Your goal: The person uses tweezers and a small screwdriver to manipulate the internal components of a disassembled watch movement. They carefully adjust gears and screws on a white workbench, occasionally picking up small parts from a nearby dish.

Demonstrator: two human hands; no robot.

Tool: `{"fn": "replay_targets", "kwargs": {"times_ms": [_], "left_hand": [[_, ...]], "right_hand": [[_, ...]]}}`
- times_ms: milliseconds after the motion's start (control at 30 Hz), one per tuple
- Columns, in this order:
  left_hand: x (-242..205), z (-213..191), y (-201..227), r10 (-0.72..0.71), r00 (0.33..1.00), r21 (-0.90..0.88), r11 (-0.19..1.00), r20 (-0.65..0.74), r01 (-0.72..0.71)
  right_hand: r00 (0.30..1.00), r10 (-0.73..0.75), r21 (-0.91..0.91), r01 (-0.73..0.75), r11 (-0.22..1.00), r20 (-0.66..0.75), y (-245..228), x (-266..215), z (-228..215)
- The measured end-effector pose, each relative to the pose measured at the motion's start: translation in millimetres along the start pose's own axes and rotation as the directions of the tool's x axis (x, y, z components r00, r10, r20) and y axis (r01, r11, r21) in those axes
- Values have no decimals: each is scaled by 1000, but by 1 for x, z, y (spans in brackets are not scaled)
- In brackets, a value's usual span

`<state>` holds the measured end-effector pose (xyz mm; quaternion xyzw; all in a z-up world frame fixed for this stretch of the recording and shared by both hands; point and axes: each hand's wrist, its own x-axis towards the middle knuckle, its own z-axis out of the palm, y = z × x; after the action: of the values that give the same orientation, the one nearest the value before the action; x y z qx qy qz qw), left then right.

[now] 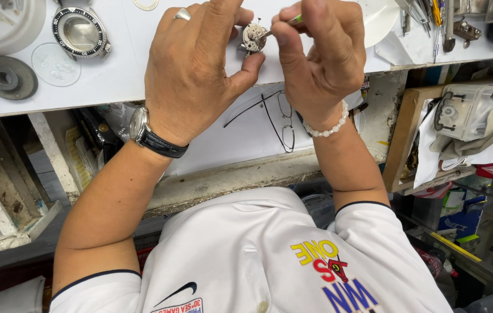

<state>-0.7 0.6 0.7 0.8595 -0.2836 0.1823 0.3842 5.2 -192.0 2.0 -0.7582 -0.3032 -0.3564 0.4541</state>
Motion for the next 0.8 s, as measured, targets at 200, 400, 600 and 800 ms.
{"fn": "replay_targets", "kwargs": {"times_ms": [200,400,600,800], "left_hand": [[0,1,1,-7,1000,20,1000,-11,8],[0,0,1,-12,1000,2,1000,2,12],[-2,2,0,-6,1000,27,1000,3,6],[-1,3,1,-19,1000,10,1000,7,19]], "right_hand": [[998,20,82,-24,996,53,1,-1,-2],[998,41,150,-46,988,38,-4,3,-1],[999,25,112,-23,993,-20,2,1,-1],[1000,-3,79,2,997,4,6,1,-3]]}}
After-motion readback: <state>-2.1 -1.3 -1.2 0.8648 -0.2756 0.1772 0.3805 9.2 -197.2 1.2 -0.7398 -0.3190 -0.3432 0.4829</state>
